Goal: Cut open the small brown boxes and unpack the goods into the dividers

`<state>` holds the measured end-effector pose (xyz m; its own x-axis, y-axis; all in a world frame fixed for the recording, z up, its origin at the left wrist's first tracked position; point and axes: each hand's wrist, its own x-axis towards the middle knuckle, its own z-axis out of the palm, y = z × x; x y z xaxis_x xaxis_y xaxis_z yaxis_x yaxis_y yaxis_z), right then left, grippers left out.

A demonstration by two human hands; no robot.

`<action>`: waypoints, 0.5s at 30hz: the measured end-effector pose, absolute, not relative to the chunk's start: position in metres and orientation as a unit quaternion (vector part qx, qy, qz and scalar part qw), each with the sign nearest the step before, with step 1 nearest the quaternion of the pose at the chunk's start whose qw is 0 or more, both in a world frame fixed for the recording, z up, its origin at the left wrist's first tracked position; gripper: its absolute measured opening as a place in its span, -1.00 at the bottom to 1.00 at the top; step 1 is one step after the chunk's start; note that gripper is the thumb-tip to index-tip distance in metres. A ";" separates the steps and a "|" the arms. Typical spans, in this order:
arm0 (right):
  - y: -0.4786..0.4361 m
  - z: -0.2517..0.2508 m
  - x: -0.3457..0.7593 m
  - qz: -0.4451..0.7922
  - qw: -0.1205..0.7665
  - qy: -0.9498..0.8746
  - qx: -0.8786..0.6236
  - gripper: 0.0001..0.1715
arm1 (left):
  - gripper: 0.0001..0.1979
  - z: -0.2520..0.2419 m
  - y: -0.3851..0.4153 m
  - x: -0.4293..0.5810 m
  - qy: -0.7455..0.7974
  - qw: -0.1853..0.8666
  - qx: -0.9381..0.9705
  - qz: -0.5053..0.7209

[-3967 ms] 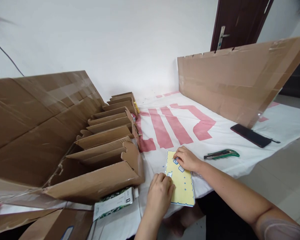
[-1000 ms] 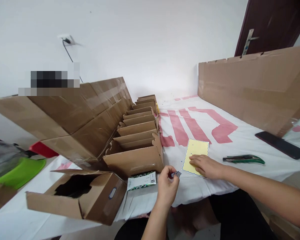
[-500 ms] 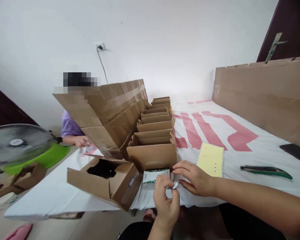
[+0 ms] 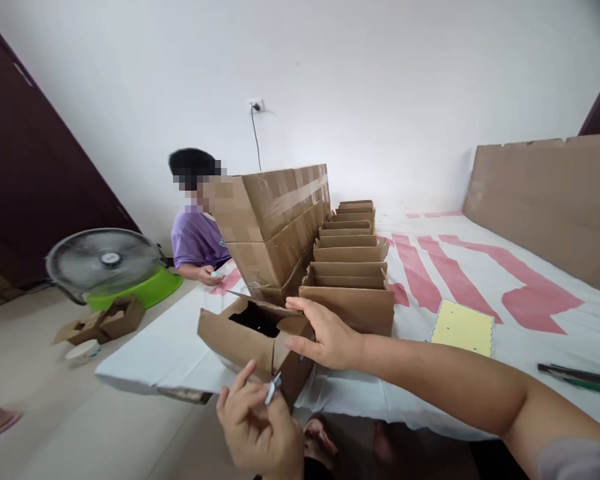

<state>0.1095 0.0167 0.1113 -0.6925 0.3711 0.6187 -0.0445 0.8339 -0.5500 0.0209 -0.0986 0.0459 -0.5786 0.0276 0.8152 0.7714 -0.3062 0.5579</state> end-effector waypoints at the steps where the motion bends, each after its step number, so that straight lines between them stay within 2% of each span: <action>1: 0.016 0.111 0.105 0.273 0.376 -0.881 -0.093 -0.26 | -0.86 0.044 -0.098 0.014 -0.557 0.244 -0.375 -0.700; 4: 0.014 0.109 0.097 0.235 0.351 -0.902 -0.094 -0.32 | -0.90 0.040 -0.101 0.001 -0.623 0.206 -0.386 -0.648; 10: 0.010 0.118 0.084 0.116 0.255 -0.950 -0.134 -0.74 | -0.94 0.046 -0.106 0.004 -0.673 0.184 -0.385 -0.604; 13: 0.014 0.126 0.071 0.113 0.218 -0.957 -0.155 -0.77 | -0.95 0.047 -0.103 0.008 -0.660 0.157 -0.375 -0.632; 15: 0.016 0.130 0.063 0.145 0.196 -0.954 -0.174 -0.71 | -0.94 0.047 -0.101 0.008 -0.606 0.119 -0.346 -0.706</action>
<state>0.0627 0.0163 0.1300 -0.8632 0.3882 0.3229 0.2744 0.8975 -0.3453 0.0085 -0.1005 0.0472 -0.7323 0.2515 0.6328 0.5875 -0.2365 0.7739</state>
